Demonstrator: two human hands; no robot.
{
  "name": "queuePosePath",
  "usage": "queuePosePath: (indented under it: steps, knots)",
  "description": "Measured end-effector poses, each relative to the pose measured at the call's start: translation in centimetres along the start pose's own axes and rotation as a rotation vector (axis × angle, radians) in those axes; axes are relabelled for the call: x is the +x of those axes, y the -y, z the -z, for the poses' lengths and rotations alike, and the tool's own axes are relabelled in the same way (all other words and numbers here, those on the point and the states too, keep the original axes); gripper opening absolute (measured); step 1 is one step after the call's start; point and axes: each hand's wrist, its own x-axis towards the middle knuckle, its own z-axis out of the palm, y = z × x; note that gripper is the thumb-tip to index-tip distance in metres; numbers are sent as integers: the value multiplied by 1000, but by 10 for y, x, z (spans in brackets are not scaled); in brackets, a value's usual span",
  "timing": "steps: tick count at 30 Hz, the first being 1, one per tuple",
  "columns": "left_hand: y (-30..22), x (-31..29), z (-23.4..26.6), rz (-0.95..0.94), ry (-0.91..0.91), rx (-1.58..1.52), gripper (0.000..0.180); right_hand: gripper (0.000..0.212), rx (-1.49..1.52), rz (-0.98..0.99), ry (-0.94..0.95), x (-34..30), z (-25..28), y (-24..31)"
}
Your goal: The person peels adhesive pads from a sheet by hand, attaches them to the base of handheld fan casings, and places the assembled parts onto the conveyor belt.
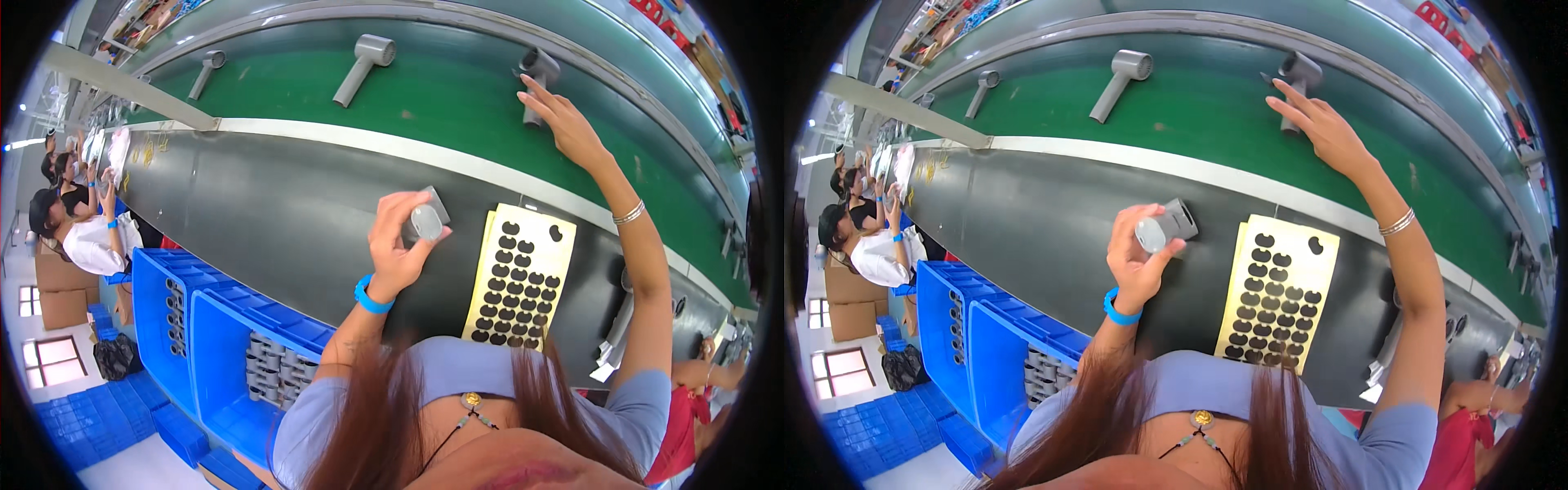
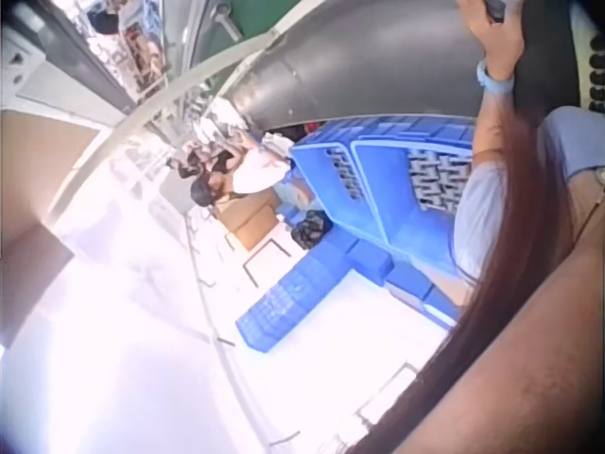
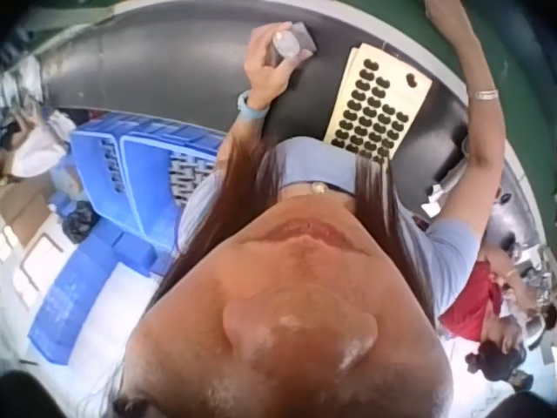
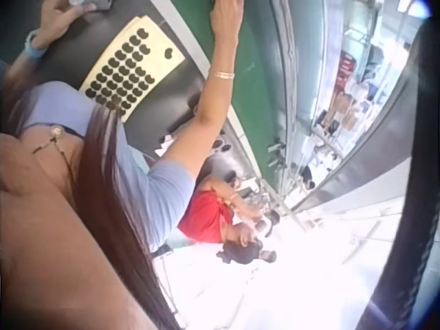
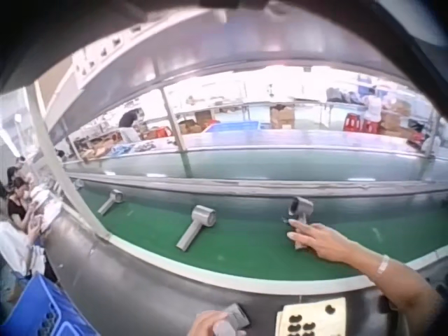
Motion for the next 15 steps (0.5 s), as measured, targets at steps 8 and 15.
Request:
queuePosePath:
  steps: [8, 15]
  knots:
    - [-33, -3, -12, -3, 29, 84, 47, 32, 274, -473, -480, -72, 89, 99]
    - [-57, -16, -49, 35, 271, -179, 49, 11, 794, -584, -738, -123, 116, 192]
